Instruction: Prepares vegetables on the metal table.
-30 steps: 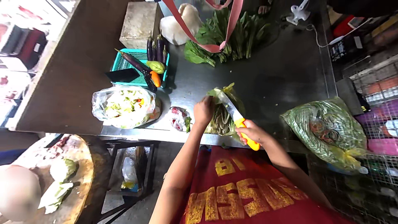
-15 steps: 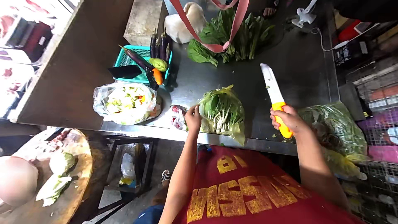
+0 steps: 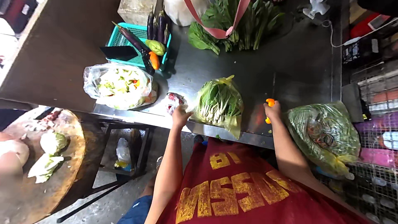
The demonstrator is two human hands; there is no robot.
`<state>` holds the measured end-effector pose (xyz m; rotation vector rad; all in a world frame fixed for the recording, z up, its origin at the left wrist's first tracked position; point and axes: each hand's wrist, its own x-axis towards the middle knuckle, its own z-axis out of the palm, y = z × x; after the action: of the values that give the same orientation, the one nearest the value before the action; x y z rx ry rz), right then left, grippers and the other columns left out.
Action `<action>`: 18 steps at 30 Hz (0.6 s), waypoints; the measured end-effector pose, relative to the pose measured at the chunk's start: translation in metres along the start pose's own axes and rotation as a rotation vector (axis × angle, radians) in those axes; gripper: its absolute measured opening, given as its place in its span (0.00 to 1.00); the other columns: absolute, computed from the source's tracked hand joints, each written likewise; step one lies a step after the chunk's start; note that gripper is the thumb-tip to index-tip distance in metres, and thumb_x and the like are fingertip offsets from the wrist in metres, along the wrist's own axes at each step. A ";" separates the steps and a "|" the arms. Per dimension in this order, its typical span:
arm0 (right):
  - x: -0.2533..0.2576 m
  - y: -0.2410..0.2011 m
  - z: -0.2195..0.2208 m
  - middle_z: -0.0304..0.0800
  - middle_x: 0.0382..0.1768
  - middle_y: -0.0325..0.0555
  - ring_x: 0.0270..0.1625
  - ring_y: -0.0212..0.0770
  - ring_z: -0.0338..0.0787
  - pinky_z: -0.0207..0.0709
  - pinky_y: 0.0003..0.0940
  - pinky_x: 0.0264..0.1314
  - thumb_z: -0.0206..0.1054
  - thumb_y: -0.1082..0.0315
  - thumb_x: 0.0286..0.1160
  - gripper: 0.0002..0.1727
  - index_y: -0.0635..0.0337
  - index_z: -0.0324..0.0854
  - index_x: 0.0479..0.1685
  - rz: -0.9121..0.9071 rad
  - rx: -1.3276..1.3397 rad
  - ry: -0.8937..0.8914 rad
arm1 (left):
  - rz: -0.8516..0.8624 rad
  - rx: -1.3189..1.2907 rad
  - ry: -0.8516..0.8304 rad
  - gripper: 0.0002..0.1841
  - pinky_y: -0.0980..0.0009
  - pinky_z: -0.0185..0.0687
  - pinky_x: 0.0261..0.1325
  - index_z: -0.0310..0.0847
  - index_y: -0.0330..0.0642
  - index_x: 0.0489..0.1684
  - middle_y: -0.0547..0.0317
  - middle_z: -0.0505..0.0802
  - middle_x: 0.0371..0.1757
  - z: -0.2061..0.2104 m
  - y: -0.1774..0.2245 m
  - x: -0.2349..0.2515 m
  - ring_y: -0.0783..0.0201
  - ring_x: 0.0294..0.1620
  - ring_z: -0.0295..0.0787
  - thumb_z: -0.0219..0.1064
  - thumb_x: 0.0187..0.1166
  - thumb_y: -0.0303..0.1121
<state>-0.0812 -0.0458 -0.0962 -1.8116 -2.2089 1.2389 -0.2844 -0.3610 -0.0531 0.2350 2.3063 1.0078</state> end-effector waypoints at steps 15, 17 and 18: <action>-0.002 0.000 -0.014 0.83 0.70 0.71 0.76 0.66 0.81 0.69 0.60 0.81 0.67 0.68 0.83 0.23 0.73 0.79 0.72 0.051 0.266 0.157 | 0.171 -0.218 -0.107 0.28 0.56 0.89 0.52 0.68 0.29 0.77 0.41 0.89 0.58 0.037 -0.111 0.051 0.56 0.51 0.89 0.70 0.79 0.29; 0.003 0.016 -0.009 0.83 0.70 0.71 0.76 0.67 0.80 0.69 0.62 0.80 0.66 0.70 0.82 0.22 0.72 0.80 0.71 0.071 0.372 0.229 | 0.164 -0.238 -0.206 0.21 0.59 0.89 0.40 0.71 0.32 0.71 0.48 0.90 0.46 0.042 -0.122 0.059 0.60 0.38 0.89 0.66 0.83 0.30; -0.001 0.020 -0.005 0.82 0.71 0.71 0.76 0.67 0.80 0.69 0.62 0.80 0.66 0.70 0.83 0.21 0.71 0.80 0.71 0.092 0.435 0.265 | 0.161 -0.211 -0.278 0.19 0.58 0.90 0.41 0.72 0.34 0.70 0.50 0.90 0.45 0.041 -0.128 0.060 0.60 0.39 0.90 0.64 0.85 0.32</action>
<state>-0.0623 -0.0439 -0.1037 -1.7869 -1.5873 1.2811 -0.2986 -0.4024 -0.1940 0.4492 1.9393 1.2070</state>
